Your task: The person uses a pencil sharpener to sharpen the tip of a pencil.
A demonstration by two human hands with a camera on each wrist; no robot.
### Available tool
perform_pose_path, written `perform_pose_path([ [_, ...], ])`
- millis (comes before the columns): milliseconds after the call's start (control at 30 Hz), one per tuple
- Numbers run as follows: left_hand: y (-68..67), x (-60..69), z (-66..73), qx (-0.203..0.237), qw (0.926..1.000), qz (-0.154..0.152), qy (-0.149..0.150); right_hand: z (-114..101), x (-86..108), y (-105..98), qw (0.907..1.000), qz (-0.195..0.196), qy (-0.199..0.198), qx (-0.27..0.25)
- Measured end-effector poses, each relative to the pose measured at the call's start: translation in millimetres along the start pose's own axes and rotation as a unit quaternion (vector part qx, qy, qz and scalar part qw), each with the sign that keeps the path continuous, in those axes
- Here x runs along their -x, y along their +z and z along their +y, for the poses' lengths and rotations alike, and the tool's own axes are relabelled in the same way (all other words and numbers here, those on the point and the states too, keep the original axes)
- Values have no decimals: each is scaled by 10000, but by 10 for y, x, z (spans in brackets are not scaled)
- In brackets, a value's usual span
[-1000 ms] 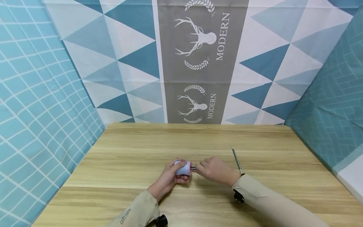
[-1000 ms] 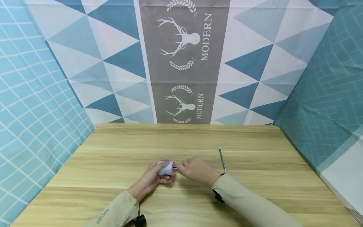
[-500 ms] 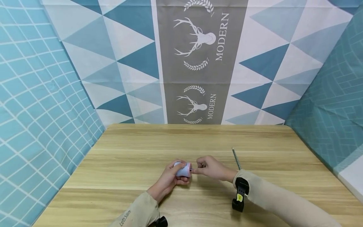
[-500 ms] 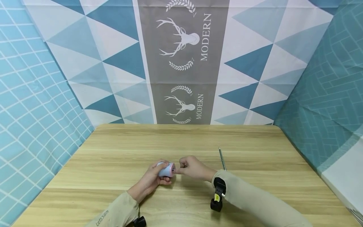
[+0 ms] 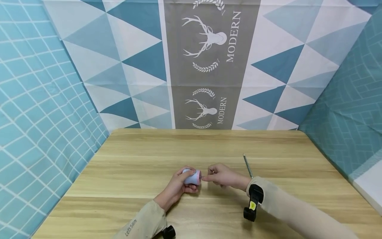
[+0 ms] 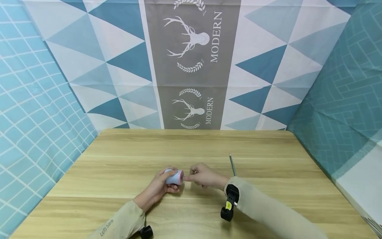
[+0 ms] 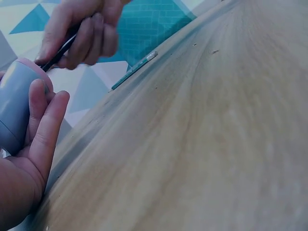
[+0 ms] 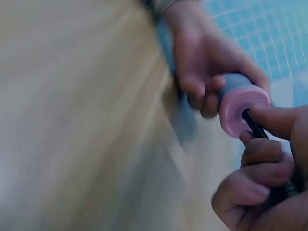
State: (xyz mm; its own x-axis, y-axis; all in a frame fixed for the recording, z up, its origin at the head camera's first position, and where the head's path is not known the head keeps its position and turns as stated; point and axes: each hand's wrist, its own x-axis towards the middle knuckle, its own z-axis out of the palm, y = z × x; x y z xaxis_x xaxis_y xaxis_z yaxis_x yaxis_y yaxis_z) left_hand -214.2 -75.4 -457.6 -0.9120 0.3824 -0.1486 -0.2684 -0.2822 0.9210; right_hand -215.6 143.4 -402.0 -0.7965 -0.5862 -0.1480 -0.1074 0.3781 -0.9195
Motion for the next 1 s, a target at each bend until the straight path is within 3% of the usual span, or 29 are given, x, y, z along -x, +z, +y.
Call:
perform_pose_path([
  [67,-1,-3,5,45,10000,7,6,-31,14,-7,9898,263,-709,1204],
  [100,0,-6,5,71,10000,8,7,-44,23,-10,9765,411,-1072,1822],
  [200,6,-8,4,142,9999,0,29,-69,52,-18,9195,599,-2048,3302],
  [267,7,-8,4,179,9998,3,39,-77,68,-27,8751,699,-2551,4054],
  [400,1,-10,13,270,9996,50,50,-71,63,-54,7778,1016,-3392,5192],
  [567,-3,-18,26,373,9993,101,21,-7,-37,-96,6421,1465,-4353,6138],
  [633,-2,-19,24,390,9992,86,9,27,-90,-105,5958,1627,-4685,6317],
  [700,-2,-23,20,424,9991,82,-14,60,-137,-105,5657,1789,-4925,6368],
  [733,-3,-22,19,433,9990,83,-17,75,-160,-100,5621,1837,-4996,6330],
  [767,-4,-23,18,442,9990,102,-34,87,-178,-92,5685,1852,-5027,6243],
  [800,-5,-20,18,441,9989,121,-43,96,-192,-83,5869,1816,-5018,6089],
  [833,-6,-18,19,443,9989,154,-52,102,-201,-71,6146,1736,-4949,5893],
  [867,-7,-15,20,441,9988,181,-56,110,-204,-59,6496,1623,-4826,5646],
  [1000,-10,-8,25,374,9990,229,-35,117,-183,-12,8044,1098,-3920,4326],
])
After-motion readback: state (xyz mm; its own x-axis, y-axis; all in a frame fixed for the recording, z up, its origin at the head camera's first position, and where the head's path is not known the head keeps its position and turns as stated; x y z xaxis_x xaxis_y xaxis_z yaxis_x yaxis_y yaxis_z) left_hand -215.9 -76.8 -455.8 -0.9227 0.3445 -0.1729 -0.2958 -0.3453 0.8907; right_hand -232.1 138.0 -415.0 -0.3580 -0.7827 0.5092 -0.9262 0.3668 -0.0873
